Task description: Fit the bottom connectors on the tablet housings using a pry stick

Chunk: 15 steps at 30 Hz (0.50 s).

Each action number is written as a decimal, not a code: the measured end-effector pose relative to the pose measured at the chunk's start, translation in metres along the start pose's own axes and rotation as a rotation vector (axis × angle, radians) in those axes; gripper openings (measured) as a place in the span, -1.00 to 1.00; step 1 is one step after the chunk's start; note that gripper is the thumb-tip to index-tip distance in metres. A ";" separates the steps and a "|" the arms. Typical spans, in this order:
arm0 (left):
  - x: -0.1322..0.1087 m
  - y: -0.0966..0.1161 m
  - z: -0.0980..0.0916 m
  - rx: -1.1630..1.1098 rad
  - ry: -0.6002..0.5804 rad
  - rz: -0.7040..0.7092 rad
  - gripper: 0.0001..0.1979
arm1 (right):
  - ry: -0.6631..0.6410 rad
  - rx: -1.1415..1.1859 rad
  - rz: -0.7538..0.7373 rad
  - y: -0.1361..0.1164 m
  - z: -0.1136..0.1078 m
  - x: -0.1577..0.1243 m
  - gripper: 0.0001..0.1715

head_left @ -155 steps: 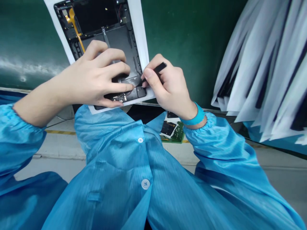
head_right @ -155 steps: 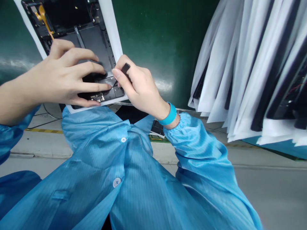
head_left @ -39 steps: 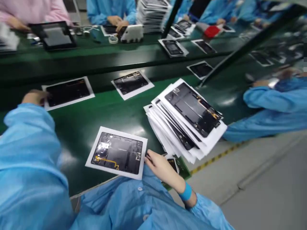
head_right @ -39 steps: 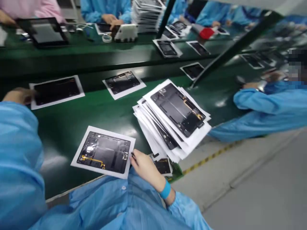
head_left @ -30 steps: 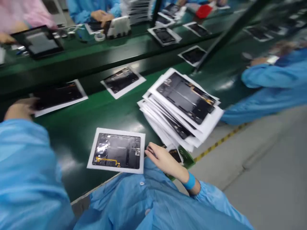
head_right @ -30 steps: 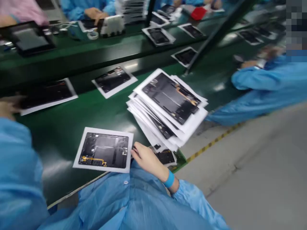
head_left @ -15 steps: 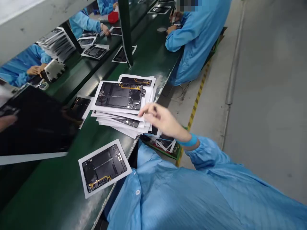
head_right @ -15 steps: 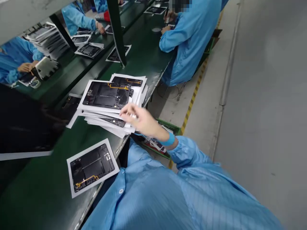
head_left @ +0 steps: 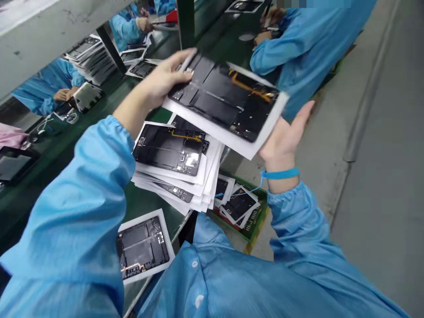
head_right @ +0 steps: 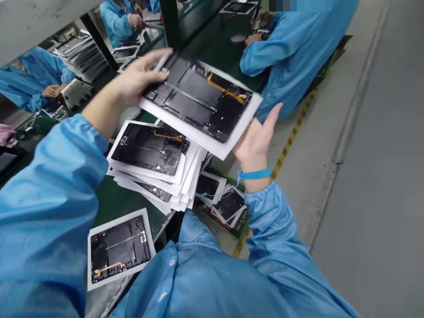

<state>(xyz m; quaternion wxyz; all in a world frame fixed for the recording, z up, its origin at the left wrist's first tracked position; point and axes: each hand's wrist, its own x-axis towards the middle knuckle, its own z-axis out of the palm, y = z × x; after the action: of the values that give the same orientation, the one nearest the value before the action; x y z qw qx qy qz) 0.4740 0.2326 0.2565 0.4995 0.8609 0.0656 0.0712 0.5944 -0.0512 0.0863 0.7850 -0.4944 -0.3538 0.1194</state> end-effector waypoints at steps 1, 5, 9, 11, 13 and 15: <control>0.010 -0.024 0.000 0.007 0.008 -0.086 -0.08 | 0.143 0.031 0.072 0.014 -0.001 0.013 -0.31; 0.031 -0.095 -0.005 0.122 0.039 -0.295 -0.15 | 0.359 -0.067 0.217 0.071 0.007 0.047 -0.38; 0.041 -0.121 -0.004 0.291 0.027 -0.487 -0.20 | 0.275 -0.529 0.291 0.094 0.018 0.059 -0.48; 0.039 -0.119 -0.002 0.361 0.020 -0.548 -0.20 | 0.191 -0.705 0.318 0.088 0.021 0.059 -0.51; 0.025 -0.110 -0.006 0.408 0.054 -0.532 -0.15 | 0.111 -0.950 0.318 0.075 0.025 0.051 -0.60; -0.008 -0.095 -0.018 0.437 0.122 -0.457 -0.15 | 0.007 -1.275 0.228 0.058 0.034 0.033 -0.80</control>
<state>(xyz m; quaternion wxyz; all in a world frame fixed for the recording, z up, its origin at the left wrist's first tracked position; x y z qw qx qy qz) 0.4586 0.2934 0.1824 0.3011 0.9049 0.3008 -0.0069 0.6049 0.0185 0.0596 0.3210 -0.8983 -0.2981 -0.0329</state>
